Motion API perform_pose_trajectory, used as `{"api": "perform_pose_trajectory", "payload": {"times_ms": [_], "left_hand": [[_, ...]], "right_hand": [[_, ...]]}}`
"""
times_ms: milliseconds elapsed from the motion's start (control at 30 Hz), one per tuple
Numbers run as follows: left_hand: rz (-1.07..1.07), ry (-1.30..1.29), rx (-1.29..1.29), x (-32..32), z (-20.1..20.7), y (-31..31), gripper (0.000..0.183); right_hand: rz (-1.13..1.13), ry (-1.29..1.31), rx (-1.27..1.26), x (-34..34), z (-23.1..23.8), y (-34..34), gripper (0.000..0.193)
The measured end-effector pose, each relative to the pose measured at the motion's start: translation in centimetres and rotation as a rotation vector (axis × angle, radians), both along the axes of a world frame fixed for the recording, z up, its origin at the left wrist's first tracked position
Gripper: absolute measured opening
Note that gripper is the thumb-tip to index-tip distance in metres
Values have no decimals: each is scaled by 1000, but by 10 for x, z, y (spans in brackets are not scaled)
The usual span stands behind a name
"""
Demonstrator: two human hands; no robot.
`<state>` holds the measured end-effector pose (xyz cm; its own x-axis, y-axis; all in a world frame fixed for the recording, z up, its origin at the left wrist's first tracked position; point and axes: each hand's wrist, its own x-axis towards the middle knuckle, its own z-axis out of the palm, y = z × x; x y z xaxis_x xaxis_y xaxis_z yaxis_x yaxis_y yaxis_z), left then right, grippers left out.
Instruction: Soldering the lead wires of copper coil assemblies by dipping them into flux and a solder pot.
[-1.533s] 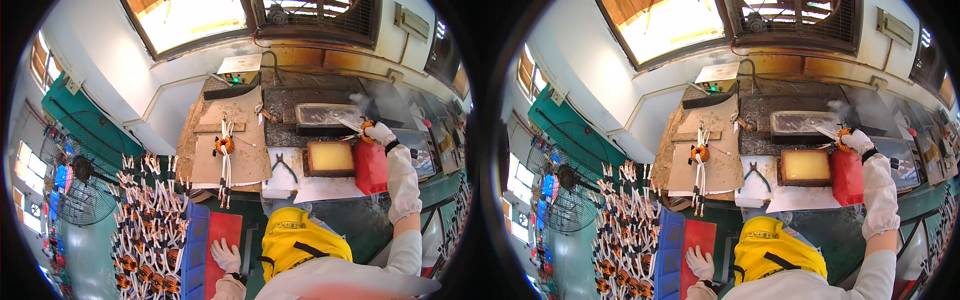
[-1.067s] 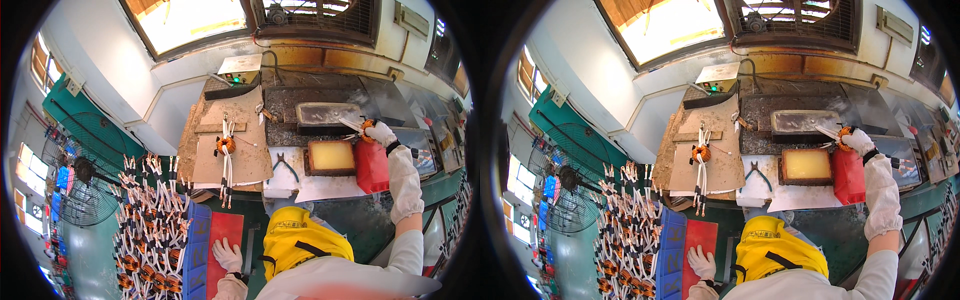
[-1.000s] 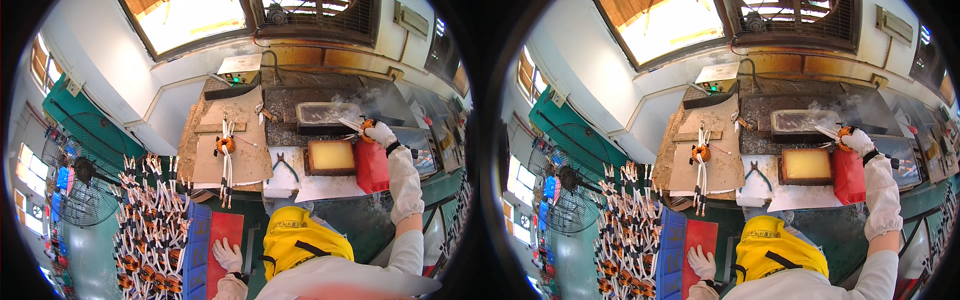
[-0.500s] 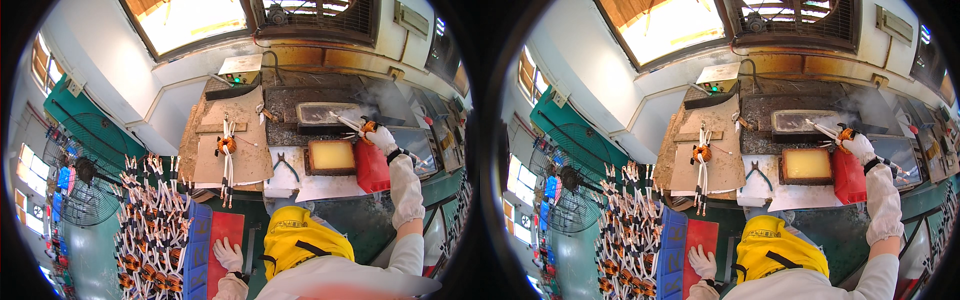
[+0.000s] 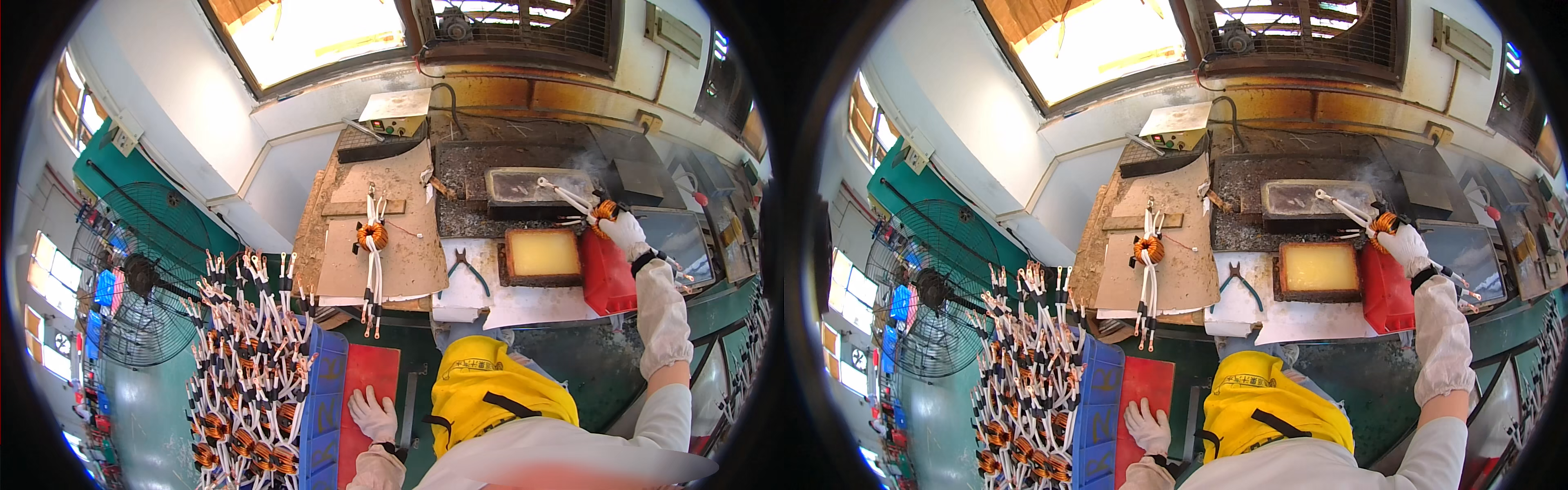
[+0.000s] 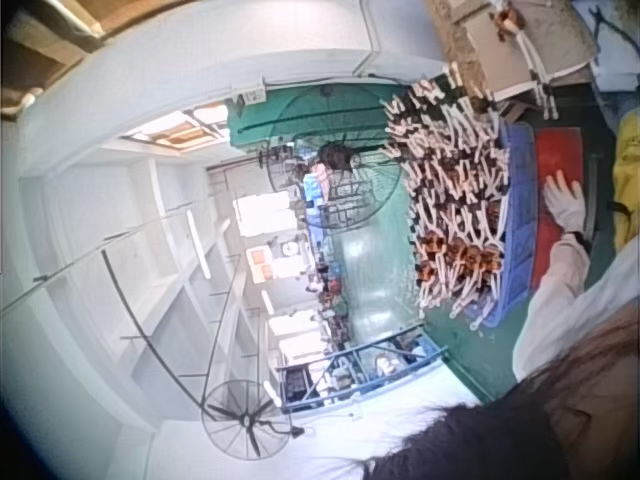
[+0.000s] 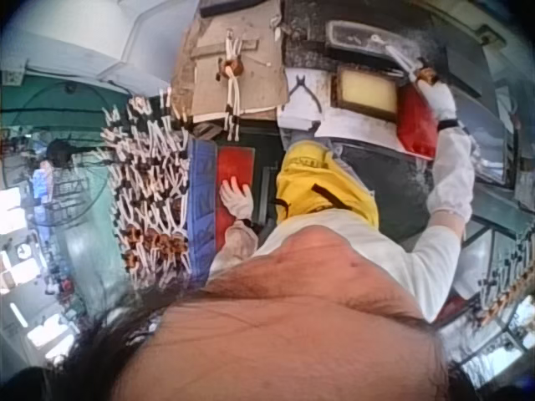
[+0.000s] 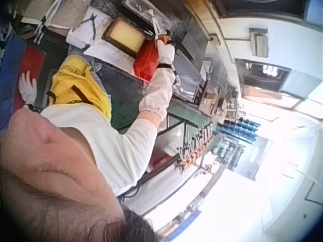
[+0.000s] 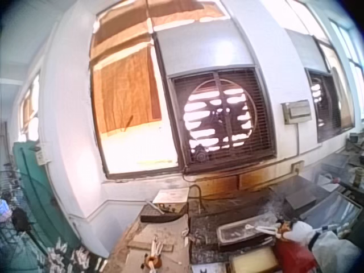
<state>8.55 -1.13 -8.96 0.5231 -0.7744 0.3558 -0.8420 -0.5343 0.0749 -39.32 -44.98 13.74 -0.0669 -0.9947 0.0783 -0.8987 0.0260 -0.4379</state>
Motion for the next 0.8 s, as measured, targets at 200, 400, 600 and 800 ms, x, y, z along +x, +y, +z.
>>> {"api": "perform_pose_trajectory", "payload": {"times_ms": [200, 400, 600, 800], "left_hand": [[7, -9, 2, -1, -1, 2, 49], [7, -11, -5, 1, -4, 2, 49], [2, -15, -21, 0, -1, 0, 48], [1, -11, -17, 0, 1, 2, 48]], "right_hand": [[-45, 19, -6, 17, 14, 18, 45], [-24, -92, -73, 2, -5, 30, 42], [39, -278, -217, -11, -29, 32, 44], [-128, -241, -87, -8, -27, 26, 42]]}}
